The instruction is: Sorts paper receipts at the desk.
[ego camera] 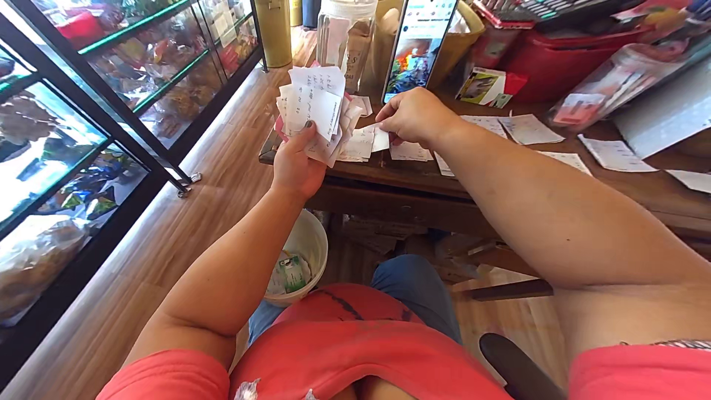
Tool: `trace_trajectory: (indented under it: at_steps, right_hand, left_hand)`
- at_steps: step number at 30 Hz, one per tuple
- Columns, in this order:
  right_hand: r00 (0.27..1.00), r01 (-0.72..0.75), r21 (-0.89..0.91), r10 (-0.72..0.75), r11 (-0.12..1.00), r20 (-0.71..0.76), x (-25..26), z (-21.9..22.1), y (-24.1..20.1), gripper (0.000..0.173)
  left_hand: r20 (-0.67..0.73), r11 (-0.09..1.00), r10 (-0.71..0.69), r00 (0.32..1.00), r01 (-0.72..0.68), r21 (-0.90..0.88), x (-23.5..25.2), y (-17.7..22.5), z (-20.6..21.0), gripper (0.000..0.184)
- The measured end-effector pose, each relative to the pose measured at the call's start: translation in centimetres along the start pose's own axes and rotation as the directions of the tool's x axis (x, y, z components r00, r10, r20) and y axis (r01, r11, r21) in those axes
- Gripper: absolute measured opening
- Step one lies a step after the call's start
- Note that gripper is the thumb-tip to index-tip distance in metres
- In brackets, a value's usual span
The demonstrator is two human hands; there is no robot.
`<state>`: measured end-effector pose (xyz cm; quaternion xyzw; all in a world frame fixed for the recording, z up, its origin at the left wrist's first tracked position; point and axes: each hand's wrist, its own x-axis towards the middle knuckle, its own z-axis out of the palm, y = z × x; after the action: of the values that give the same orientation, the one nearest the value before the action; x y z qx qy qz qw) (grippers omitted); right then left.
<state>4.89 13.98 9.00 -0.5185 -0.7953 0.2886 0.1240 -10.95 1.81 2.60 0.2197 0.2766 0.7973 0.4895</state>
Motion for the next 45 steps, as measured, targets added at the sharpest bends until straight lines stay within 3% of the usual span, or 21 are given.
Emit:
trace_trajectory:
  at_steps: [38,40,45]
  right_hand:
    - [0.996,-0.074,0.224,0.061,0.972,0.067,0.3,1.0,-0.1,0.02]
    - [0.997,-0.061,0.167,0.051,0.984,0.06,0.1,1.1,-0.1,0.02]
    - [0.992,0.118,-0.223,-0.124,0.968,-0.016,-0.6,0.6,-0.6,0.029]
  left_hand:
    - [-0.001,1.0,-0.008,1.0,0.008,-0.007,-0.1,0.0,0.1,0.023]
    - [-0.005,1.0,-0.004,1.0,0.004,-0.02,-0.1,-0.1,0.2,0.022]
    - [-0.008,0.999,0.009,1.0,-0.01,-0.034,-0.2,-0.2,0.4,0.022]
